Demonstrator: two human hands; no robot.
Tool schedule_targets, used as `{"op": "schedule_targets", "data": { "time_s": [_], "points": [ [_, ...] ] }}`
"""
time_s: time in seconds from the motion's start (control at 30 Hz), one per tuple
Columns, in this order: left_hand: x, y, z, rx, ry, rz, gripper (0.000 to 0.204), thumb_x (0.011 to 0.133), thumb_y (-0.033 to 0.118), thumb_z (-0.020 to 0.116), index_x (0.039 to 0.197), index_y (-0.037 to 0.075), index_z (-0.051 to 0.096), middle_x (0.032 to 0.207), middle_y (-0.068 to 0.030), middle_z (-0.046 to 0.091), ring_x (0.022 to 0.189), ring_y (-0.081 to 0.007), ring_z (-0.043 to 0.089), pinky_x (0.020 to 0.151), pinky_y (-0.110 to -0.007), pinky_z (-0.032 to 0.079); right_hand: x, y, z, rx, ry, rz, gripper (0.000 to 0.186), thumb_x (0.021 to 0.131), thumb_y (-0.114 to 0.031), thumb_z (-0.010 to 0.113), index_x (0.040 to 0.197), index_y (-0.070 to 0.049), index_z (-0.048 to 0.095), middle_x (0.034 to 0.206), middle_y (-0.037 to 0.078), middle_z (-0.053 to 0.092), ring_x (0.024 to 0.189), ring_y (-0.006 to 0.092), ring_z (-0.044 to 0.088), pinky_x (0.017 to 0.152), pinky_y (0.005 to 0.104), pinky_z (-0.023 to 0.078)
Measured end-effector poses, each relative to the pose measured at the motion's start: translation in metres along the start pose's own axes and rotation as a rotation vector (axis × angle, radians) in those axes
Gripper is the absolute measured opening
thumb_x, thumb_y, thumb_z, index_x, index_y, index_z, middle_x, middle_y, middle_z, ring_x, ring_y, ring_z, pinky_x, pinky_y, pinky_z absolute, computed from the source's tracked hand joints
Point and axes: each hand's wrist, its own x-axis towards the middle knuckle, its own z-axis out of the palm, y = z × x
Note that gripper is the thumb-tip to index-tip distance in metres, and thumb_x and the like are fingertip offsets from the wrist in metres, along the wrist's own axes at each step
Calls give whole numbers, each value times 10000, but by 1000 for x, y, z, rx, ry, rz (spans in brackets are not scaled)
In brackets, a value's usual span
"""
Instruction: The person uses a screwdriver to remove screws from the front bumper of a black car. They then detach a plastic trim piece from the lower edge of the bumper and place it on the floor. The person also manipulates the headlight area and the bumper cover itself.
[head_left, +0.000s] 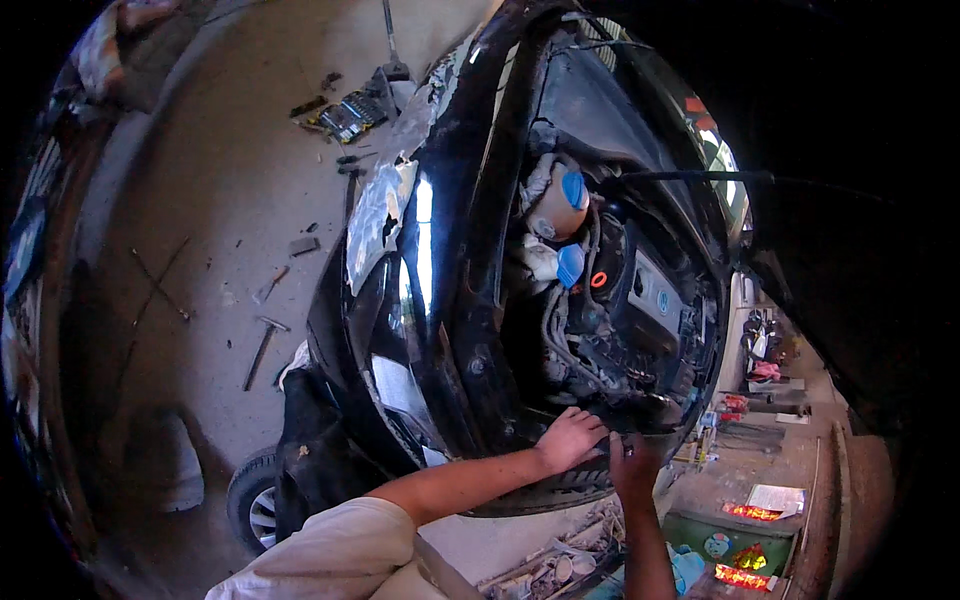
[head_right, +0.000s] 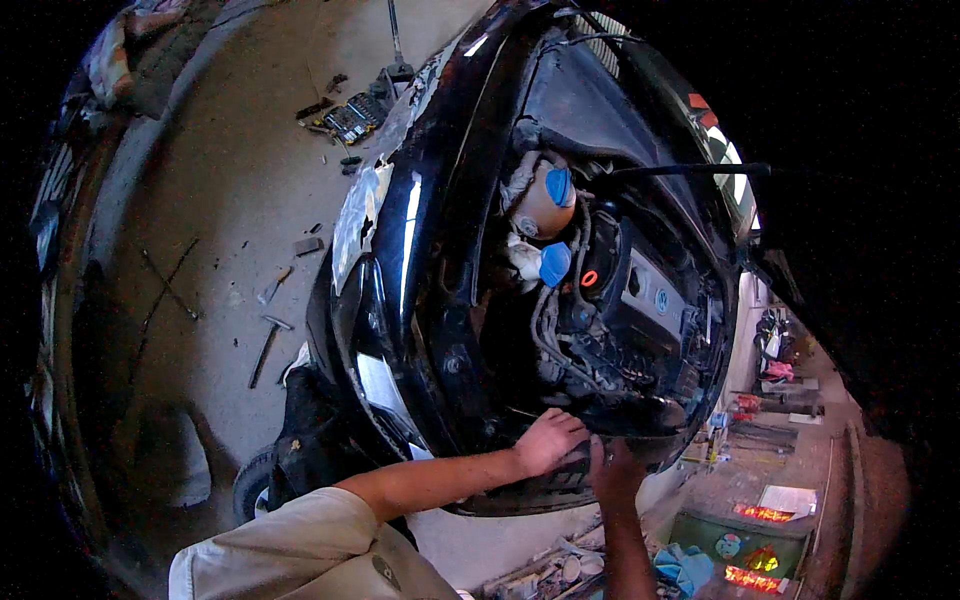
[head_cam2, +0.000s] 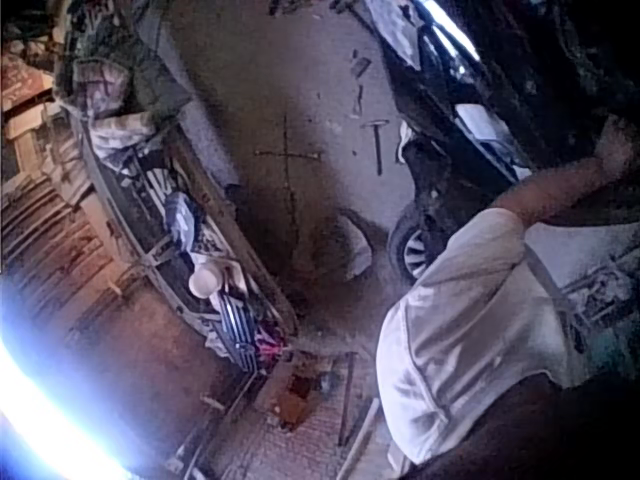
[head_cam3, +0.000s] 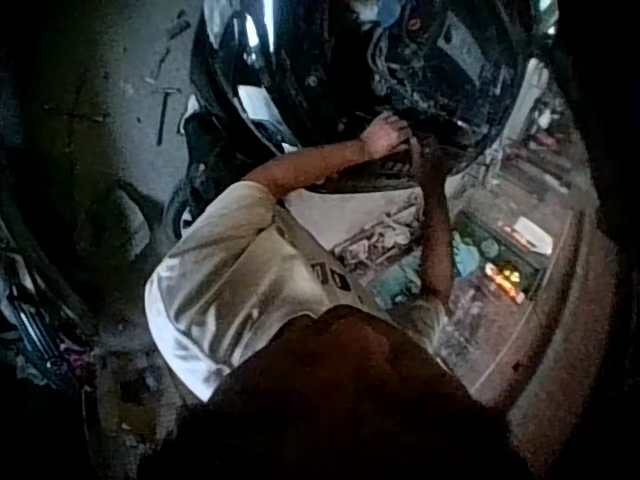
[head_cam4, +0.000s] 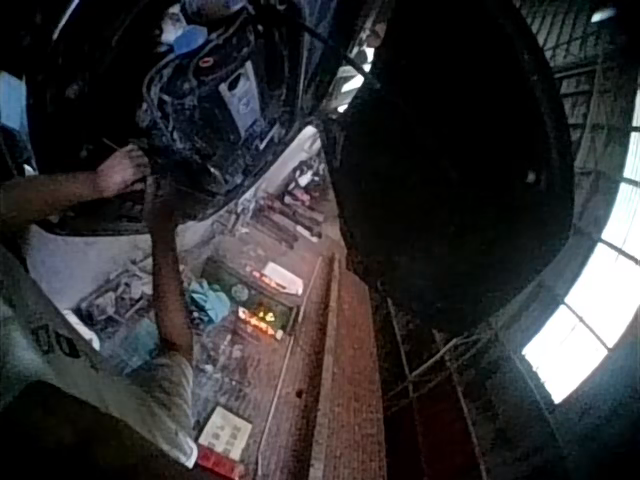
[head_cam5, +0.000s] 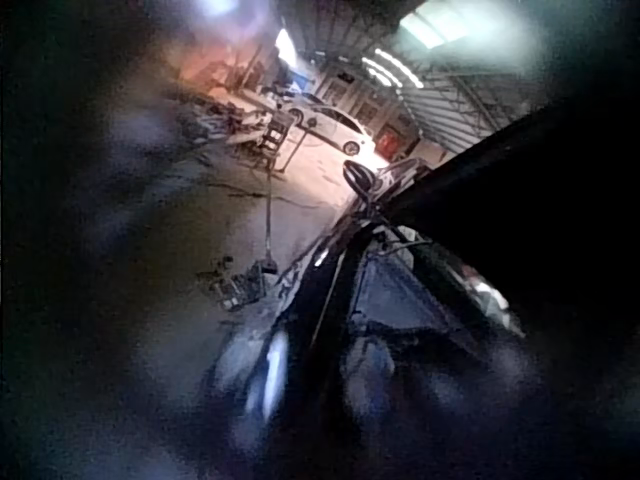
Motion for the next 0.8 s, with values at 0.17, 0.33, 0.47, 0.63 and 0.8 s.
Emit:
{"op": "schedule_targets", "data": {
  "time_s": [0.17,0.33,0.47,0.63,0.8],
  "points": [
    [3,-6,5,11,-100,-23,308,775,205,663,1043,63,611,919,-108,607,956,-270,587,899,-377,402,1,-14,-18,137,-87,25,368,832,-203,671,1119,-7,550,1099,243,611,985,423,597,829,468,481],
    [9,-17,5,-74,-269,47,304,798,216,652,1047,50,595,933,-127,634,959,-296,606,890,-386,419,-4,-3,-32,17,-137,-203,328,831,-52,582,1147,9,518,1132,237,577,1038,423,556,854,470,469],
    [10,-16,5,-31,-315,65,367,798,261,655,1086,45,587,948,-116,639,977,-287,605,888,-391,424,0,7,-36,-298,-185,-381,335,840,-35,526,1172,-1,500,1085,230,592,1030,436,545,856,492,462],
    [9,11,4,51,-137,0,440,784,319,671,1117,45,583,931,-107,639,951,-261,612,889,-398,424,-15,6,-22,177,-133,-7,277,820,-47,545,1094,-16,567,963,220,619,929,413,584,812,493,475],
    [15,10,4,59,-169,-10,461,771,315,676,1129,42,579,931,-117,644,918,-270,620,882,-390,429,-12,12,-30,-155,-150,-207,285,840,-125,579,1108,-31,559,933,222,623,923,409,600,799,484,484]
  ]
}}
